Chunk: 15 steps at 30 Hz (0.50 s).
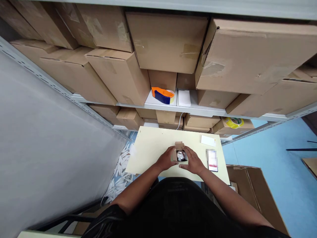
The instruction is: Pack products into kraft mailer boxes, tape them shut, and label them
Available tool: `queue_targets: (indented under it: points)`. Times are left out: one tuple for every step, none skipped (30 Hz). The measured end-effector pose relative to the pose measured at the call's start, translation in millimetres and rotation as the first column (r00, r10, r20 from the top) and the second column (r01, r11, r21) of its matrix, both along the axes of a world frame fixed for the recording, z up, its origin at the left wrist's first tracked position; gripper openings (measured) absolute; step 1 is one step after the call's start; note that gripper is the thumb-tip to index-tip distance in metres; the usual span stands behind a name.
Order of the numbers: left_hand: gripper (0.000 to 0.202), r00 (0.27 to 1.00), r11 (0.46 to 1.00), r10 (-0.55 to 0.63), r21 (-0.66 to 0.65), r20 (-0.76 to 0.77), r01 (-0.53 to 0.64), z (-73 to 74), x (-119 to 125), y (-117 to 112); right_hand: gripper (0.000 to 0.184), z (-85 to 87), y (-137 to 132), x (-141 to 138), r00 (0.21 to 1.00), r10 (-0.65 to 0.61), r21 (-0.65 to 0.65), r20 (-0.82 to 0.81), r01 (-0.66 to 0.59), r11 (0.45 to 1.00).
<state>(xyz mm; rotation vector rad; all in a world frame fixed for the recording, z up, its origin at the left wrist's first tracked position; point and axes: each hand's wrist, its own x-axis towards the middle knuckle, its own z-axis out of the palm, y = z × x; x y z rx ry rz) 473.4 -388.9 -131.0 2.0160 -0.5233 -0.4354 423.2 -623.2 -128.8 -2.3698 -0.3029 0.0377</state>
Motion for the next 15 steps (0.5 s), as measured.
queue_targets:
  points:
    - [0.097, 0.999, 0.999, 0.036, -0.001, -0.009, -0.036, -1.6, -2.9, 0.5, 0.087, 0.9, -2.1, -4.4, 0.998, -0.066, 0.038, -0.011, 0.067, 0.997]
    - [0.096, 0.997, 0.997, 0.073, -0.005, -0.018, -0.073, -2.7, -6.3, 0.8, 0.078, 1.0, -3.6, -9.1, 0.990, -0.137, 0.079, -0.039, 0.140, 0.987]
    - [0.091, 0.994, 0.995, 0.103, -0.013, -0.022, -0.103, -3.0, -10.0, 0.9, 0.069, 0.2, -4.5, -14.0, 0.979, -0.188, 0.116, -0.080, 0.196, 0.974]
    - [0.082, 0.993, 0.993, 0.114, -0.023, -0.015, -0.114, -2.6, -13.6, 0.7, 0.061, -1.1, -4.7, -18.6, 0.970, -0.207, 0.144, -0.127, 0.225, 0.964]
    - [0.070, 0.994, 0.994, 0.106, -0.034, 0.005, -0.105, -1.4, -16.9, 0.2, 0.056, -2.7, -4.1, -22.6, 0.965, -0.201, 0.164, -0.168, 0.228, 0.960]
    - [0.059, 0.996, 0.996, 0.083, -0.043, 0.037, -0.081, 0.5, -19.4, -0.5, 0.052, -4.3, -3.0, -25.9, 0.963, -0.182, 0.177, -0.197, 0.218, 0.960]
    - [0.049, 0.996, 0.998, 0.051, -0.047, 0.073, -0.047, 2.8, -20.9, -1.4, 0.050, -5.8, -1.4, -28.3, 0.962, -0.168, 0.186, -0.213, 0.209, 0.960]
    - [0.042, 0.994, 0.999, 0.017, -0.046, 0.108, -0.012, 5.2, -21.3, -2.5, 0.050, -7.0, 0.7, -29.7, 0.960, -0.168, 0.192, -0.222, 0.212, 0.958]
    - [0.036, 0.991, 0.999, -0.006, -0.040, 0.135, 0.011, 7.4, -20.4, -3.9, 0.050, -7.9, 2.9, -30.2, 0.956, -0.181, 0.198, -0.230, 0.228, 0.953]
    - [0.030, 0.989, 0.999, -0.016, -0.032, 0.148, 0.021, 9.1, -18.2, -5.7, 0.049, -8.7, 5.2, -30.0, 0.951, -0.197, 0.203, -0.239, 0.247, 0.947]
    - [0.025, 0.990, 1.000, -0.013, -0.025, 0.144, 0.017, 10.1, -14.8, -7.8, 0.047, -9.6, 7.4, -29.3, 0.944, -0.215, 0.207, -0.251, 0.269, 0.941]
    - [0.022, 0.992, 1.000, 0.001, -0.022, 0.123, 0.001, 10.3, -10.2, -10.3, 0.045, -10.5, 9.6, -28.2, 0.936, -0.232, 0.209, -0.263, 0.290, 0.934]
    - [0.023, 0.995, 0.999, 0.036, -0.020, 0.089, -0.034, 9.9, -4.7, -13.3, 0.043, -11.6, 11.5, -27.1, 0.929, -0.249, 0.209, -0.273, 0.310, 0.928]
    - [0.029, 0.995, 0.996, 0.087, -0.013, 0.039, -0.086, 9.1, 1.5, -16.5, 0.043, -12.8, 13.2, -25.9, 0.923, -0.263, 0.208, -0.280, 0.325, 0.923]
    - [0.041, 0.990, 0.990, 0.142, 0.002, -0.023, -0.142, 8.3, 8.1, -19.8, 0.043, -13.9, 14.7, -24.9, 0.919, -0.273, 0.207, -0.283, 0.337, 0.919]
